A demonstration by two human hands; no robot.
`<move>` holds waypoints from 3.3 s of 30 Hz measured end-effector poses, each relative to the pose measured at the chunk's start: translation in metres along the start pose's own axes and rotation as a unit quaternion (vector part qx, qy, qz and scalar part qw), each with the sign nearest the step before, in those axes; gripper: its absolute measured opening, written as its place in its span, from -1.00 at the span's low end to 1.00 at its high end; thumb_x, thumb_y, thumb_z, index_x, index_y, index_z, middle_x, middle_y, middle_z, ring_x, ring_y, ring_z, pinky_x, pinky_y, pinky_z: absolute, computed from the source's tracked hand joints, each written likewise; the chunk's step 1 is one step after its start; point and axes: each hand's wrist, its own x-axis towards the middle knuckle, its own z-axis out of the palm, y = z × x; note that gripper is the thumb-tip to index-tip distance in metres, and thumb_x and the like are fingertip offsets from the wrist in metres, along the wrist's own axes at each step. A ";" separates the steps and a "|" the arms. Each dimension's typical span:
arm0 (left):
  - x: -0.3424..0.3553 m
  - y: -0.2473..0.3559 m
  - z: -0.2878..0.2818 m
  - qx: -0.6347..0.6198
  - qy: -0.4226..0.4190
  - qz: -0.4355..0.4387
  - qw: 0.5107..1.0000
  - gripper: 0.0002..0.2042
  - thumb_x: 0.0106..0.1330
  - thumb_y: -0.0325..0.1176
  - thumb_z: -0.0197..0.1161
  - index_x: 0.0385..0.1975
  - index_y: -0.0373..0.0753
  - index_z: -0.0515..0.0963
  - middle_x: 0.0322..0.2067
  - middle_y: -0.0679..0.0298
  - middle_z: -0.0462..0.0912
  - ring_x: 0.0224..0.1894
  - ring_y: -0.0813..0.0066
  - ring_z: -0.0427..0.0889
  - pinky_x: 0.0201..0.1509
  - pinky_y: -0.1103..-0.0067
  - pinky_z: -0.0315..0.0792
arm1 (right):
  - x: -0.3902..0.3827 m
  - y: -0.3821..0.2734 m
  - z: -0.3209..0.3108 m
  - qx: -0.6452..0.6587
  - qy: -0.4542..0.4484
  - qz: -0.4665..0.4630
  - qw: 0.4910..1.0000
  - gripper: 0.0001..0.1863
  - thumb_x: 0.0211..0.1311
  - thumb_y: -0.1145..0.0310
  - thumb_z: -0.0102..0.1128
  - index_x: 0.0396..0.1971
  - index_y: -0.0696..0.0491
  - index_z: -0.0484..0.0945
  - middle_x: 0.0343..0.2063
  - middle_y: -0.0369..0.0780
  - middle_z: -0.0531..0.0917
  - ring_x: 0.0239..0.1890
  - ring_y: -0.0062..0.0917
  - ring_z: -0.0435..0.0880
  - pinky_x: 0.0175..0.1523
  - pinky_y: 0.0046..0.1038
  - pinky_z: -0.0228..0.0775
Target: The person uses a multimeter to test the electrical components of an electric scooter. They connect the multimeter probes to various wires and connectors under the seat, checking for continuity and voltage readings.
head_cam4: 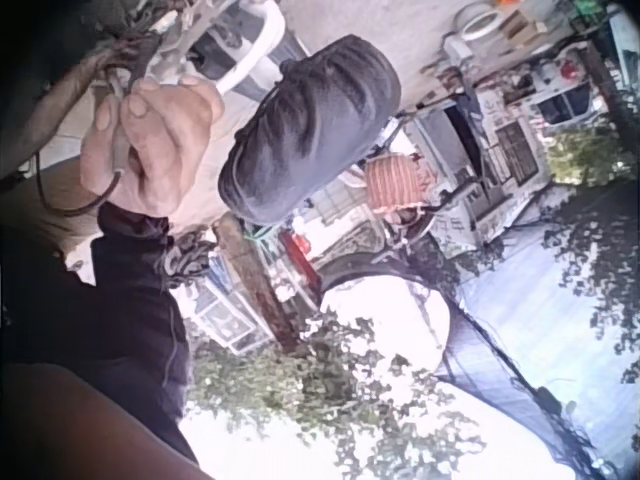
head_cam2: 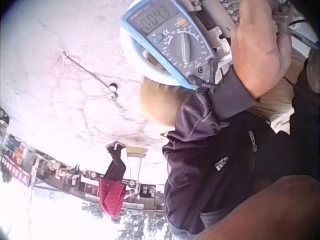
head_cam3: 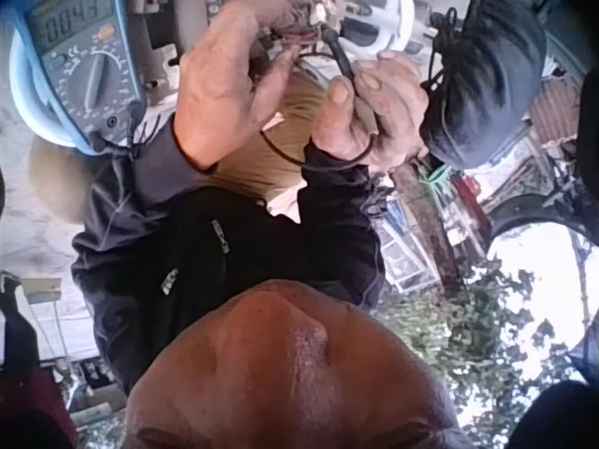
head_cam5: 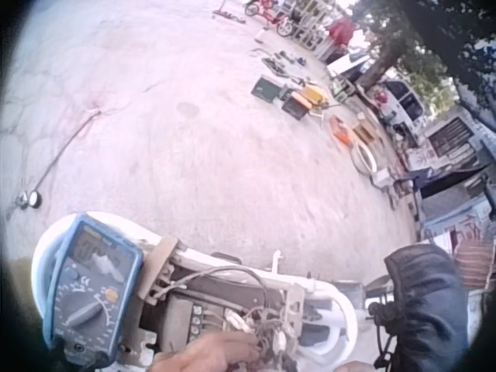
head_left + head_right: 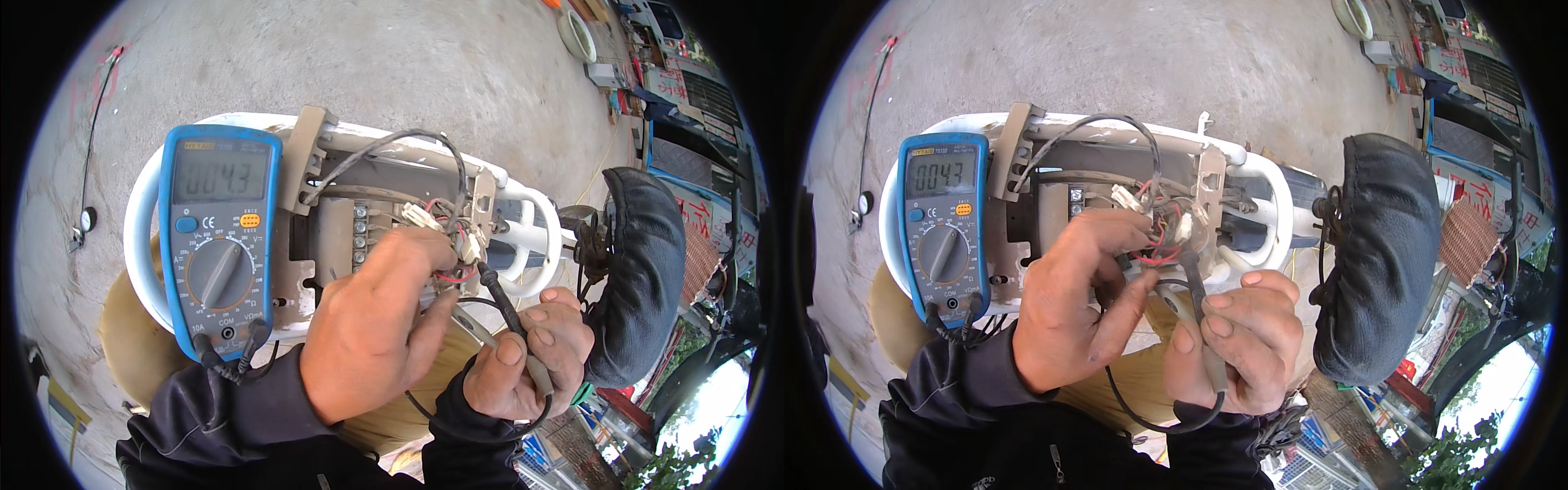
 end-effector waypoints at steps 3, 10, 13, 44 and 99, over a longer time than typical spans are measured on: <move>-0.006 0.004 0.001 -0.071 0.047 -0.046 0.995 -0.69 0.30 -0.75 0.27 0.01 -0.35 0.51 0.04 -0.01 0.68 -0.36 0.33 0.70 -0.32 0.48 0.58 | 0.007 -0.001 0.003 0.007 0.009 0.011 1.000 -0.67 0.25 0.43 0.52 -0.04 0.01 0.60 -0.18 -0.21 0.67 -0.15 -0.42 0.65 0.20 -0.03 0.48; -0.028 0.004 -0.023 -0.138 0.003 0.278 0.951 -0.73 0.16 -0.58 0.45 -0.17 -0.22 0.57 -0.19 0.11 0.68 -0.36 0.28 0.61 -0.29 0.38 0.51 | 0.029 0.004 0.014 0.078 0.010 -0.004 0.997 -0.63 0.20 0.50 0.55 0.01 0.23 0.71 -0.11 -0.06 0.79 -0.06 -0.26 0.76 0.16 -0.22 0.57; -0.044 0.005 -0.022 -0.046 -0.068 0.446 0.891 -0.79 0.23 -0.51 0.43 -0.16 -0.22 0.61 -0.26 0.20 0.69 -0.37 0.28 0.62 -0.28 0.39 0.51 | 0.028 0.006 0.005 0.149 0.007 0.011 0.989 -0.62 0.47 0.35 0.38 0.08 0.35 0.68 -0.08 0.00 0.80 0.03 -0.28 0.74 0.25 -0.29 0.52; 0.015 -0.002 -0.010 0.409 0.011 0.270 0.872 -0.78 0.22 -0.61 0.36 -0.19 -0.25 0.53 -0.19 0.08 0.61 -0.19 -0.06 0.66 -0.17 0.24 0.56 | -0.025 0.026 0.003 0.179 -0.049 0.133 0.973 -0.79 0.49 0.35 0.39 -0.15 0.23 0.74 -0.35 -0.20 0.72 -0.38 -0.57 0.58 -0.23 -0.50 0.42; -0.002 -0.013 -0.014 0.389 -0.054 0.143 0.908 -0.60 0.23 -0.70 0.40 0.07 -0.34 0.56 0.07 -0.02 0.61 -0.09 -0.05 0.73 -0.12 0.28 0.64 | -0.043 0.037 0.044 0.222 0.127 0.072 0.964 -0.66 0.65 0.17 0.10 -0.10 0.21 0.53 -0.38 -0.11 0.66 -0.55 -0.53 0.49 -0.43 -0.46 0.38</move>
